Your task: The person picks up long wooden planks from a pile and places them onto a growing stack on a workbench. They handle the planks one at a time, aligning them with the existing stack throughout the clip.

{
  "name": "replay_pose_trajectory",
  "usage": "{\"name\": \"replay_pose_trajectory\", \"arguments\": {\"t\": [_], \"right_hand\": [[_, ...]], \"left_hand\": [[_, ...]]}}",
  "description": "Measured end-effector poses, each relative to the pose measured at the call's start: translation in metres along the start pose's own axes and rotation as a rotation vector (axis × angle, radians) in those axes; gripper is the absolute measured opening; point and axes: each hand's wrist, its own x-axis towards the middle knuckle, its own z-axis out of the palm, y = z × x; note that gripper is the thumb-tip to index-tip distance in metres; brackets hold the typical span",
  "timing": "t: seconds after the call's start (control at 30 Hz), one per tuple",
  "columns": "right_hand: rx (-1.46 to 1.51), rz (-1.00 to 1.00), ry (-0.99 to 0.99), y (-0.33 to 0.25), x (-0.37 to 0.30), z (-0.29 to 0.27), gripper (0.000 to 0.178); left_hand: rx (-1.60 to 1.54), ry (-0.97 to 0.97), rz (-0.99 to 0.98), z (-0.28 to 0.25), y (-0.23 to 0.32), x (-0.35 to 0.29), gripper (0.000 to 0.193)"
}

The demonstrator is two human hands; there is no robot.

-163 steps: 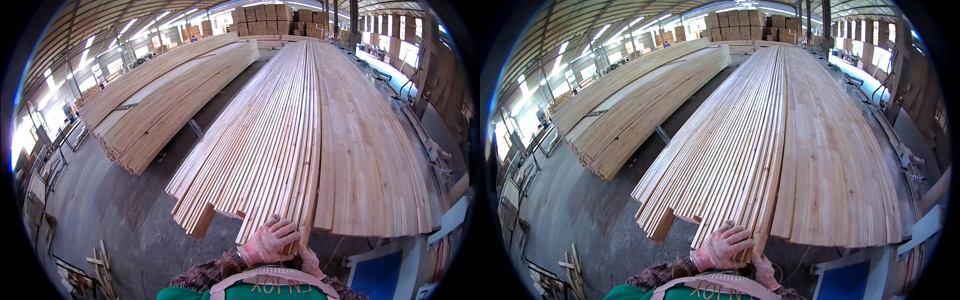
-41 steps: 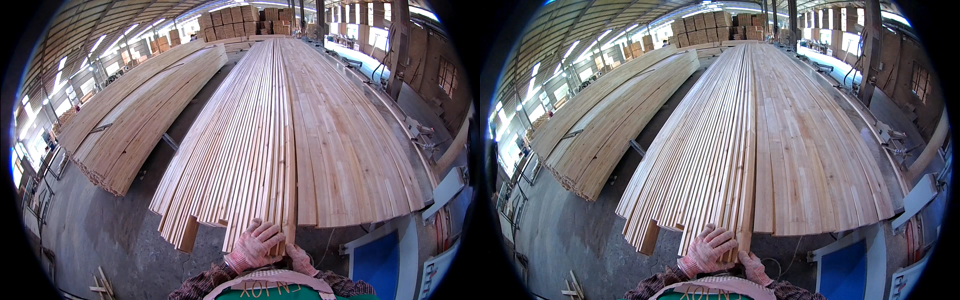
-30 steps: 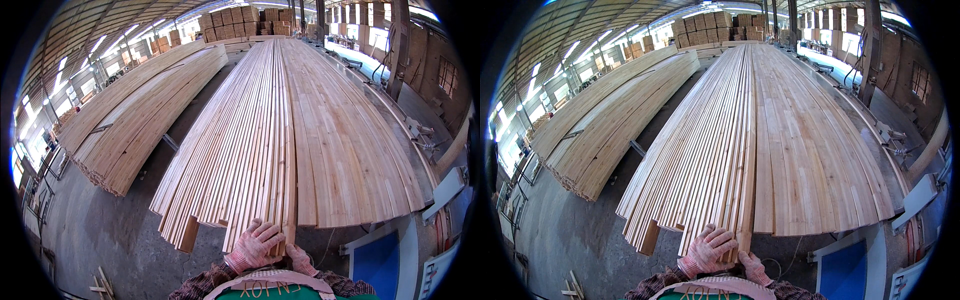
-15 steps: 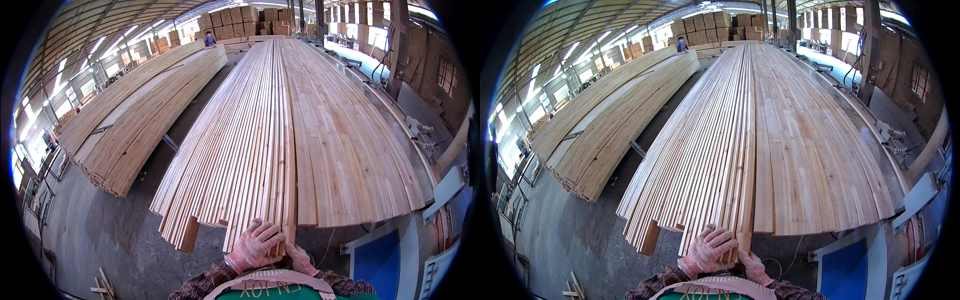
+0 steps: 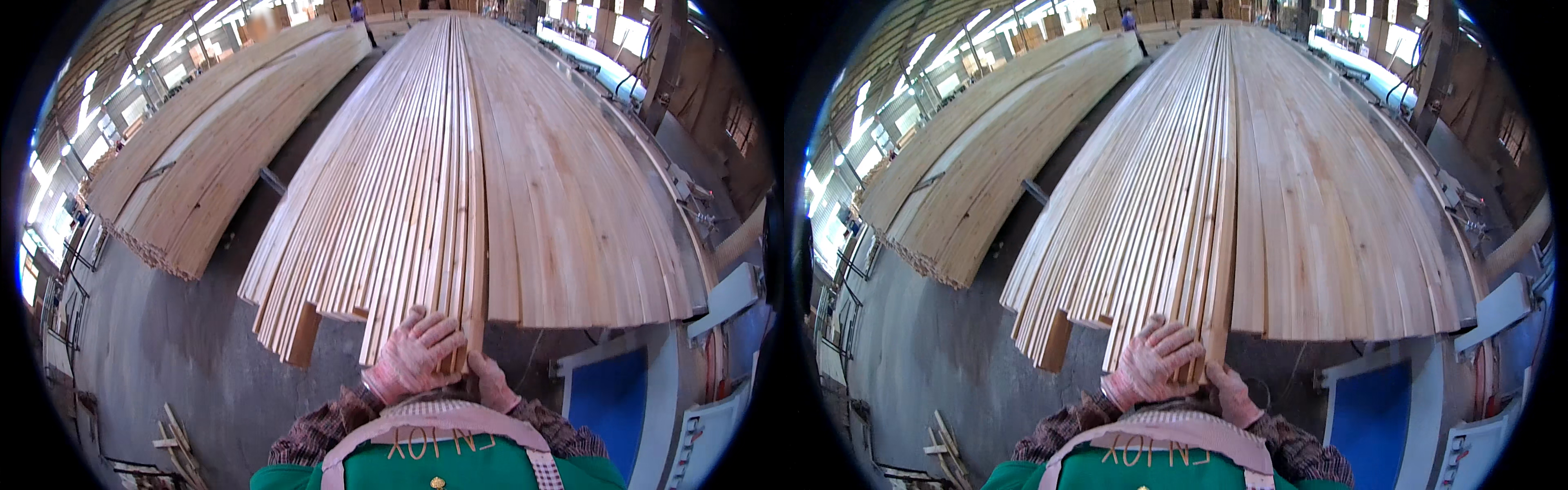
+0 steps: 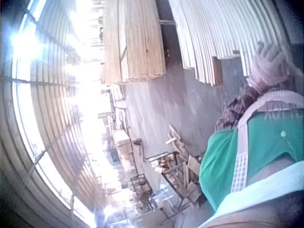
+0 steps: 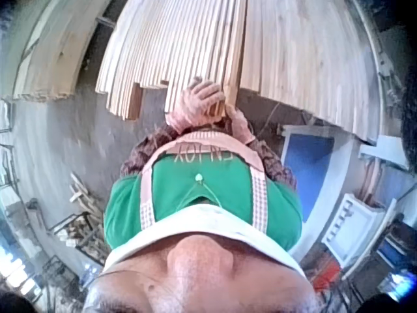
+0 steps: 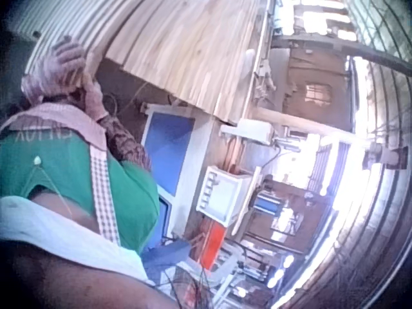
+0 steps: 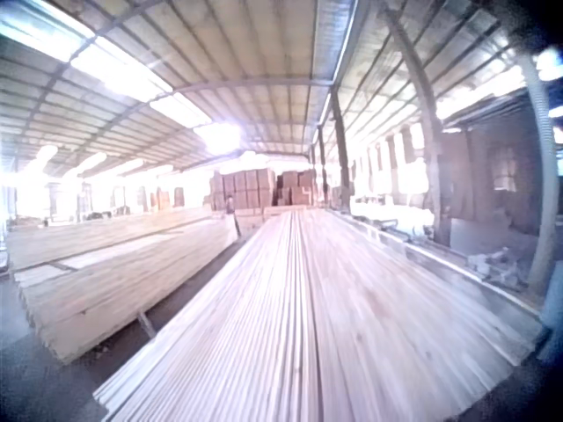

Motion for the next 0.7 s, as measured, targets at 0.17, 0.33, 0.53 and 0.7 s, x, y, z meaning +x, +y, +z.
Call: {"name": "replay_pose_trajectory", "arguments": {"t": [0.17, 0.33, 0.53, 0.7], "right_hand": [[-0.009, 0.014, -0.114, 0.008, 0.011, -0.021, 0.044], [0.082, 0.098, -0.327, 0.019, 0.018, -0.033, 0.073], [0.085, 0.259, -0.292, 0.01, 0.014, -0.035, 0.082], [0.331, 0.274, -0.506, 0.016, 0.024, -0.031, 0.093]], "left_hand": [[-0.117, 0.088, -0.066, 0.001, 0.0, -0.024, 0.064], [-0.248, 0.514, -0.517, -0.011, 0.009, -0.098, 0.046], [-0.971, 0.845, -1.322, 0.024, -0.001, -0.155, 0.05], [-1.452, 0.696, -1.368, 0.054, -0.025, -0.153, 0.063]]}}
